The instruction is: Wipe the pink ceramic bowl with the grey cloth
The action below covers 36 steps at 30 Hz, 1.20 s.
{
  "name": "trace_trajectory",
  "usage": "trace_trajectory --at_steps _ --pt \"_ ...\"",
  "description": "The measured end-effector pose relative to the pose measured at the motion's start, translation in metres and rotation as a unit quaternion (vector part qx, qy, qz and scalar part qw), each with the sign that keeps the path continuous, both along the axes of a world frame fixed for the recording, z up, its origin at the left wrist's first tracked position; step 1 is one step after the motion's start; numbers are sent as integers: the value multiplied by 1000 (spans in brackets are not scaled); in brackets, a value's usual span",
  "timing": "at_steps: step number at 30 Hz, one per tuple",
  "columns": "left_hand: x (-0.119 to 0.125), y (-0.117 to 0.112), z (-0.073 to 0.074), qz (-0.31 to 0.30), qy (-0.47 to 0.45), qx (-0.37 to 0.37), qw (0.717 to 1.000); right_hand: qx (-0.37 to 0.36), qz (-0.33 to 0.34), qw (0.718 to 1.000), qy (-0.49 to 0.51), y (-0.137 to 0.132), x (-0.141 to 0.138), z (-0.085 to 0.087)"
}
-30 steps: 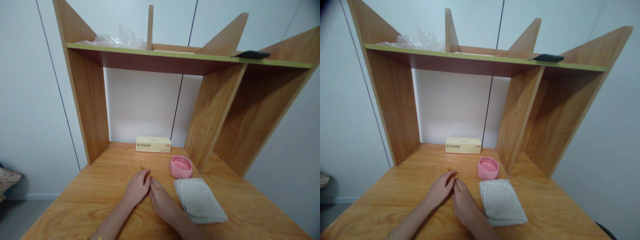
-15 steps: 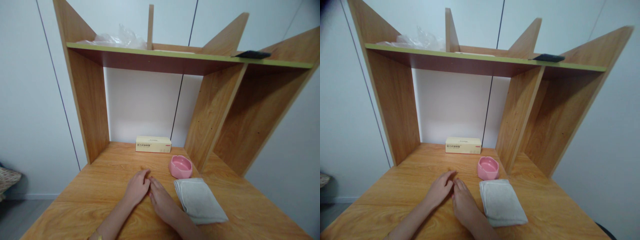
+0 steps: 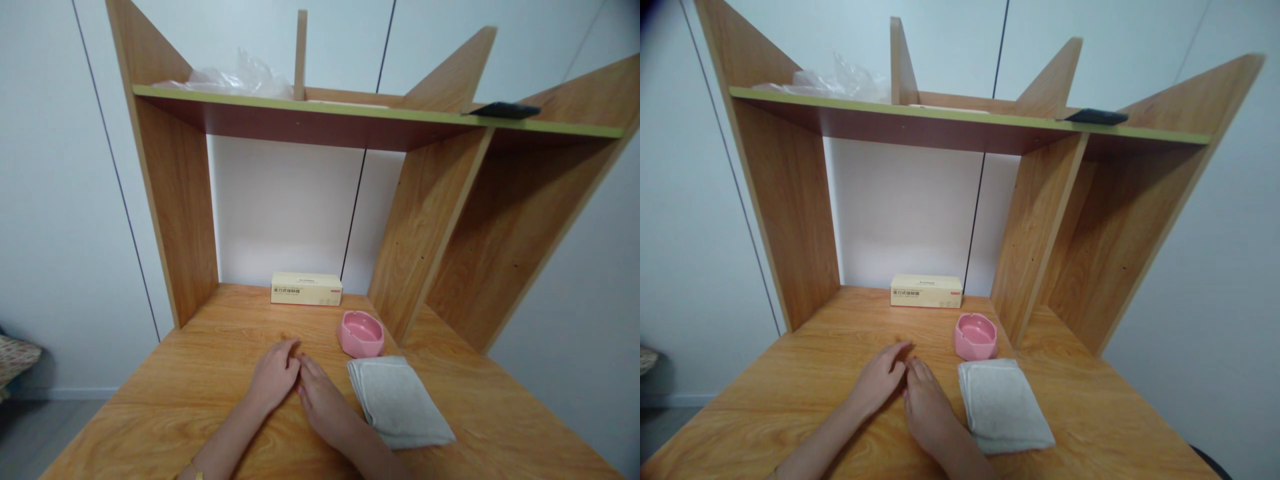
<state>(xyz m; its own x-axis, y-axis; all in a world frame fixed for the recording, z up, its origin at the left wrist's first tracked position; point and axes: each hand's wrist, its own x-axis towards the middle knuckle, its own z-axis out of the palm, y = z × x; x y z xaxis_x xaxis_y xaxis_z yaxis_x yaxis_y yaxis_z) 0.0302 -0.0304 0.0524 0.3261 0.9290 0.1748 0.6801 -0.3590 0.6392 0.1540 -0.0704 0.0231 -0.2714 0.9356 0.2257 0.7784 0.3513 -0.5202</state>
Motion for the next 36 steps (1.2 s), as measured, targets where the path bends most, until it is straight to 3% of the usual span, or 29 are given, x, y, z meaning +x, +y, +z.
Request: trace_trajectory --at_steps 9,13,16,18,21,24,28,36 --pt "-1 1 0 0 -38 31 999 29 -18 999 13 2 1 1" --pt "-1 0 4 -8 -41 81 996 102 -125 987 -9 5 19 35" --pt "-1 -2 5 -17 -5 77 997 140 -255 953 -88 8 50 70" --pt "1 -3 3 -29 7 70 997 73 -326 931 -150 11 75 87" --pt "4 -6 0 -72 24 63 995 -37 -385 907 -167 18 109 94" --pt "7 -12 -1 -134 35 60 988 -93 -373 910 -154 30 131 85" --pt "11 -22 0 -203 48 62 976 -161 -337 919 -126 44 139 74" --pt "12 -21 -3 -240 77 66 965 -169 -295 938 -71 54 109 76"
